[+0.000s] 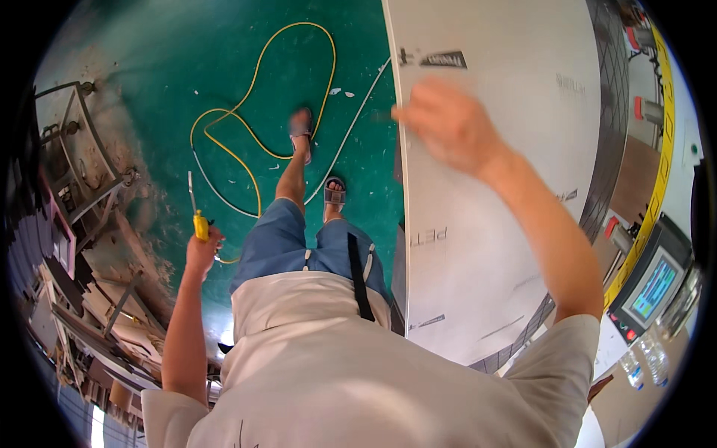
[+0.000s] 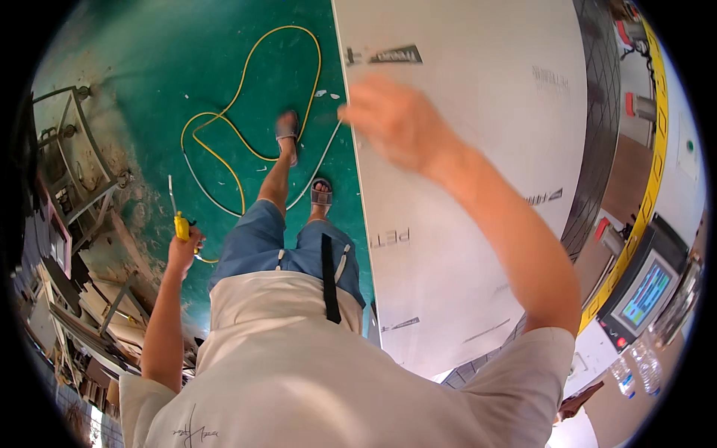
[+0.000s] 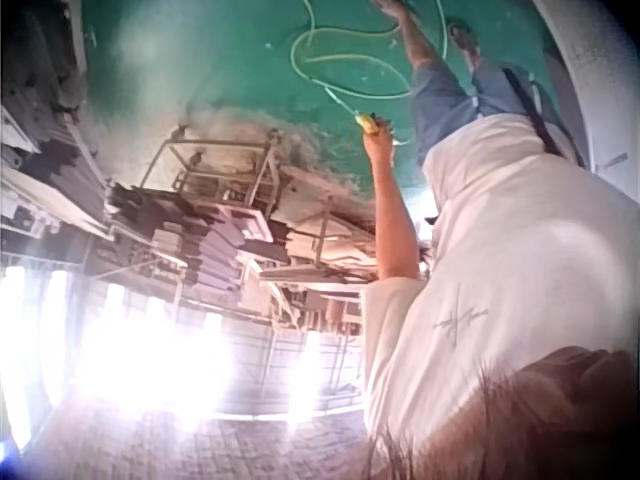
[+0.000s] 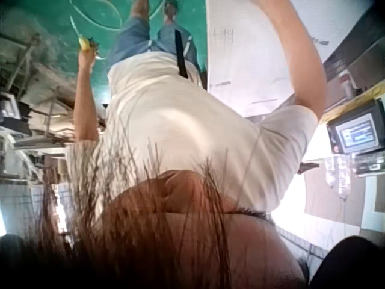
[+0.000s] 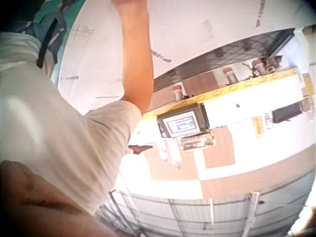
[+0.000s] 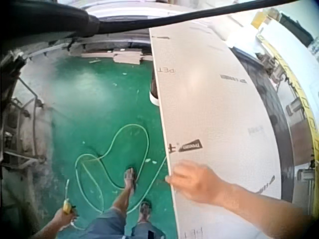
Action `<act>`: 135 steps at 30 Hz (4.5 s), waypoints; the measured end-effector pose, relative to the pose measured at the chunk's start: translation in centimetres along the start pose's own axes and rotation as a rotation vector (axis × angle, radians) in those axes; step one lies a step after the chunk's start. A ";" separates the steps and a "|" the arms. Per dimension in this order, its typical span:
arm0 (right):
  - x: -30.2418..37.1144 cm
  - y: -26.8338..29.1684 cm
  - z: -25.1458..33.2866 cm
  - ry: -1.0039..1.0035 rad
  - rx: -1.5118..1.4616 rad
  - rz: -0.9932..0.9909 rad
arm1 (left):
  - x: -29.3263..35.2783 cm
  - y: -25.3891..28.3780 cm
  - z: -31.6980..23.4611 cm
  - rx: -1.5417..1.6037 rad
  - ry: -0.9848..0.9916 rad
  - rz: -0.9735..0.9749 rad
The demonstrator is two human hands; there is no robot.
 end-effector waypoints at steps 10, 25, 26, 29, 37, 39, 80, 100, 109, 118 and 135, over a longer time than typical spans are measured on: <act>22.3 -5.8 21.1 0.050 -0.226 0.215 | 12.7 -11.8 11.8 -0.056 0.094 0.061; 8.2 -3.5 6.0 -0.019 0.067 -0.195 | 23.0 -9.7 20.3 -0.023 0.120 -0.087; 10.5 -4.4 7.8 0.000 0.061 -0.150 | 23.3 -10.0 20.7 -0.023 0.122 -0.080; 16.8 -6.3 14.4 -0.008 0.016 -0.072 | 23.5 -11.3 22.0 -0.027 0.112 -0.055; 31.9 -10.4 30.9 -0.163 -0.059 0.080 | 24.3 -13.2 27.2 -0.044 -0.064 0.017; 35.6 -12.1 34.3 -0.145 -0.055 0.055 | 24.7 -13.6 29.9 -0.049 -0.059 0.008; 61.2 -20.0 57.4 0.004 -0.198 0.182 | 50.6 -35.5 53.3 -0.034 0.055 -0.004; 68.6 -23.0 62.2 -0.061 -0.076 0.083 | 56.8 -37.7 64.3 0.013 0.001 -0.032; 75.1 -24.0 71.1 -0.214 -0.108 0.023 | 57.5 -37.8 69.3 -0.025 -0.038 -0.005; 68.3 -21.9 63.0 -0.334 0.055 -0.237 | 56.5 -36.8 68.5 -0.055 -0.147 -0.001; 75.5 -22.0 70.0 -0.487 -0.006 -0.299 | 54.1 -39.4 60.5 -0.190 -0.197 0.046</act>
Point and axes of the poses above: each hand's wrist, its own x-axis away from the middle knuckle, its own y-axis out of the back of the hand, z = x × y, the point moved 1 cm from there along -x, towards the middle knuckle, and after that the axes turned 7 degrees about -x, right-handed, at the moved point
